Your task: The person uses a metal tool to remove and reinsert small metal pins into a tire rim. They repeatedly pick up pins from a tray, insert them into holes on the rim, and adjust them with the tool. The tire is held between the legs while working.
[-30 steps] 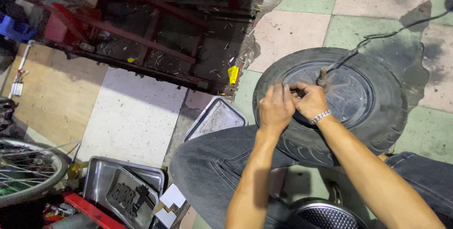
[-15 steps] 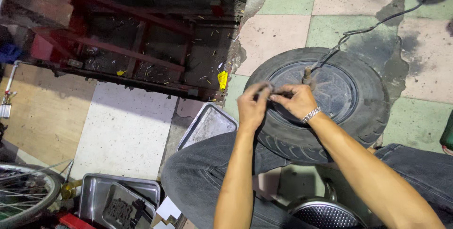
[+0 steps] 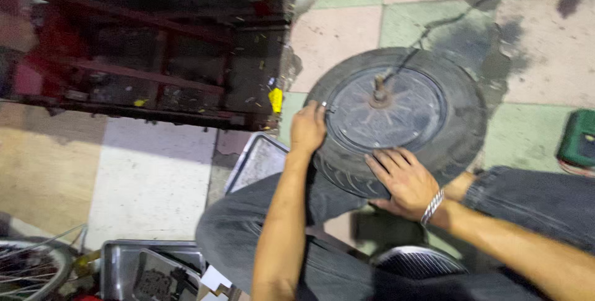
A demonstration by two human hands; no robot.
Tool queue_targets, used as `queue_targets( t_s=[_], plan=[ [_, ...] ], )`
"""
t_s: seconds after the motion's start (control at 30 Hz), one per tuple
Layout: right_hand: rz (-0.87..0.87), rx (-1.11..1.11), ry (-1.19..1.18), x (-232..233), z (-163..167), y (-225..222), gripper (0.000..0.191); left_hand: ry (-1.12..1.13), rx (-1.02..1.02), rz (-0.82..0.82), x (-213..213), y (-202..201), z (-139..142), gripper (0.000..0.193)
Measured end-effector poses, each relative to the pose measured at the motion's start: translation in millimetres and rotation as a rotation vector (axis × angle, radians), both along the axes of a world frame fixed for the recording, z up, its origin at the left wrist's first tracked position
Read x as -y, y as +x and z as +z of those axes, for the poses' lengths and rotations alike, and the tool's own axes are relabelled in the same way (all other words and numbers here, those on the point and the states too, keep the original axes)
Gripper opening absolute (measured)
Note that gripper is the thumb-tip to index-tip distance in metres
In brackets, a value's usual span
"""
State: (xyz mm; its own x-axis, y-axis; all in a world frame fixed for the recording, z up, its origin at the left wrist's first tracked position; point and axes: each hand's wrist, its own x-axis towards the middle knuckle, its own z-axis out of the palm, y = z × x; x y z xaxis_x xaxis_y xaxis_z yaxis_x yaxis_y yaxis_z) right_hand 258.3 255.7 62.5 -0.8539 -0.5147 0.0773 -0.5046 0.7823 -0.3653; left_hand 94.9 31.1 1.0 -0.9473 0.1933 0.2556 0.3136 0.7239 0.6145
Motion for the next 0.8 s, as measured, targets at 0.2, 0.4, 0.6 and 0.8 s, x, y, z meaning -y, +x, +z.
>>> queue_targets(
  t_s=[0.2, 0.4, 0.6, 0.8],
  plan=[
    [0.237, 0.108, 0.1, -84, 5, -15, 0.114, -0.234, 0.096, -0.106, -4, 65, 48, 0.024],
    [0.149, 0.38, 0.359, -143, 17, -37, 0.116, -0.208, 0.049, -0.114, -39, 103, 84, 0.02],
    [-0.227, 0.344, 0.097, -118, 37, -10, 0.079, -0.017, 0.305, 0.025, -64, 100, 88, 0.024],
    [-0.39, 0.42, -0.392, -32, 39, 7, 0.054, 0.744, 0.884, 0.236, -84, 83, 65, 0.026]
  ],
)
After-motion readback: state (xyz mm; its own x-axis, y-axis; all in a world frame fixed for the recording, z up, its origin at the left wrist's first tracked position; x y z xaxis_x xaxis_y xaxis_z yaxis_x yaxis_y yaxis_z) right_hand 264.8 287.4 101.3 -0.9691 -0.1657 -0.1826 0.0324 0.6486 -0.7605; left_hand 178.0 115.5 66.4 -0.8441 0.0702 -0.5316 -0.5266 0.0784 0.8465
